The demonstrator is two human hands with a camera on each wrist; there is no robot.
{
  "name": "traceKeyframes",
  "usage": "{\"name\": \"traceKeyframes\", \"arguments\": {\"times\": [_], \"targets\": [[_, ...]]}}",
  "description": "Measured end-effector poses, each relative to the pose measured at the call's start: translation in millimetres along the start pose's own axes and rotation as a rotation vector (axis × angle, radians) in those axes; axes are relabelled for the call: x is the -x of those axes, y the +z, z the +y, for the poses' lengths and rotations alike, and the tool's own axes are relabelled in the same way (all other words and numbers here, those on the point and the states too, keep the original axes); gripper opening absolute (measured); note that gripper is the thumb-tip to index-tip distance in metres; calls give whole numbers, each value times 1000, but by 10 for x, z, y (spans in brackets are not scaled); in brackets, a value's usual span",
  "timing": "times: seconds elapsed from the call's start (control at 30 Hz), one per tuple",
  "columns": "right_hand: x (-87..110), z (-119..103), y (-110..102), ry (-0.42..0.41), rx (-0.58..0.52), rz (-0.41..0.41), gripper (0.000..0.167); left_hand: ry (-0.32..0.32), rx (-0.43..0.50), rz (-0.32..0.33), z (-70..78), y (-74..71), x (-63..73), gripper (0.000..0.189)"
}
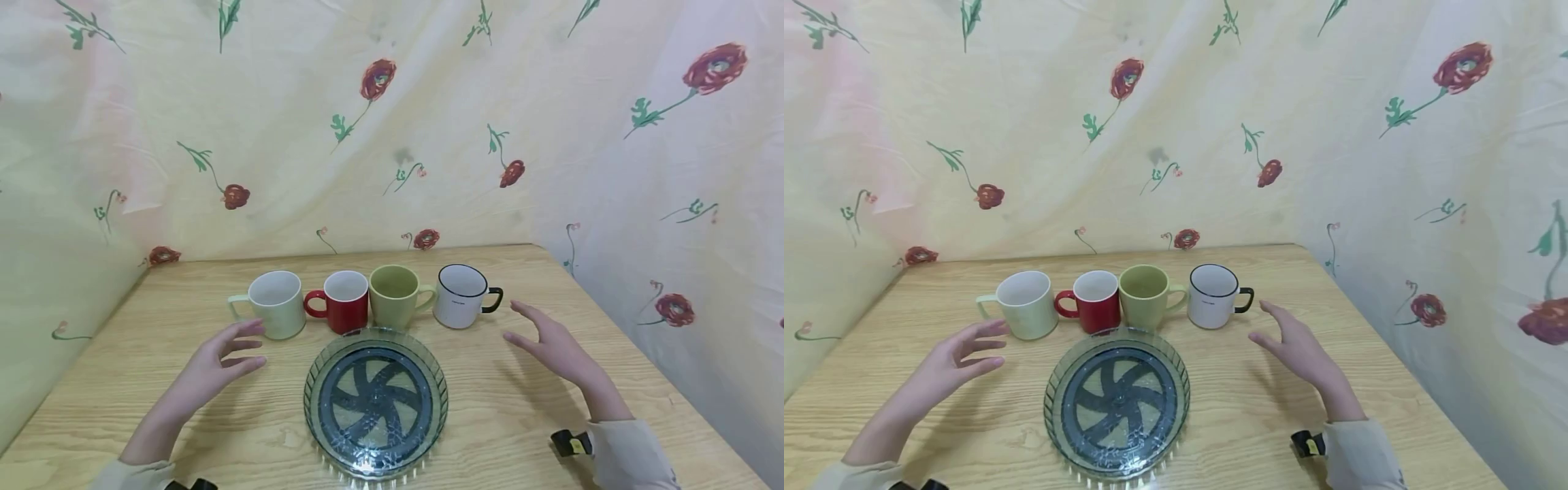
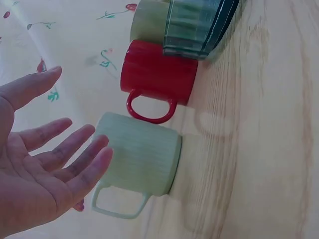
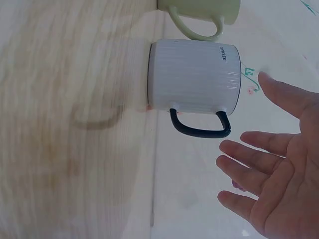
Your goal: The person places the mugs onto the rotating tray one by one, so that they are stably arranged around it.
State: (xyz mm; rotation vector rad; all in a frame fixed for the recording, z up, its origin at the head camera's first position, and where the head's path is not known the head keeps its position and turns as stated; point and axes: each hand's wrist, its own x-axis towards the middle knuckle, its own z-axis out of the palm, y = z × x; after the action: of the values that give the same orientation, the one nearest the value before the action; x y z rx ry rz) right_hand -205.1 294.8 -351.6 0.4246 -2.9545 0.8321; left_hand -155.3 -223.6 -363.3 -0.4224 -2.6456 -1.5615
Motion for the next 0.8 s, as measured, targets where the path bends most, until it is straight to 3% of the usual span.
{"name": "traceKeyframes", "arguments": {"times": [0.4, 0.8], "targets": [[-8, 23, 25, 24, 8, -1, 73, 3, 153, -89, -56, 92, -41, 59], [0, 8, 37, 27, 5, -5, 74, -71, 203, -136, -31, 175, -91, 56]]}}
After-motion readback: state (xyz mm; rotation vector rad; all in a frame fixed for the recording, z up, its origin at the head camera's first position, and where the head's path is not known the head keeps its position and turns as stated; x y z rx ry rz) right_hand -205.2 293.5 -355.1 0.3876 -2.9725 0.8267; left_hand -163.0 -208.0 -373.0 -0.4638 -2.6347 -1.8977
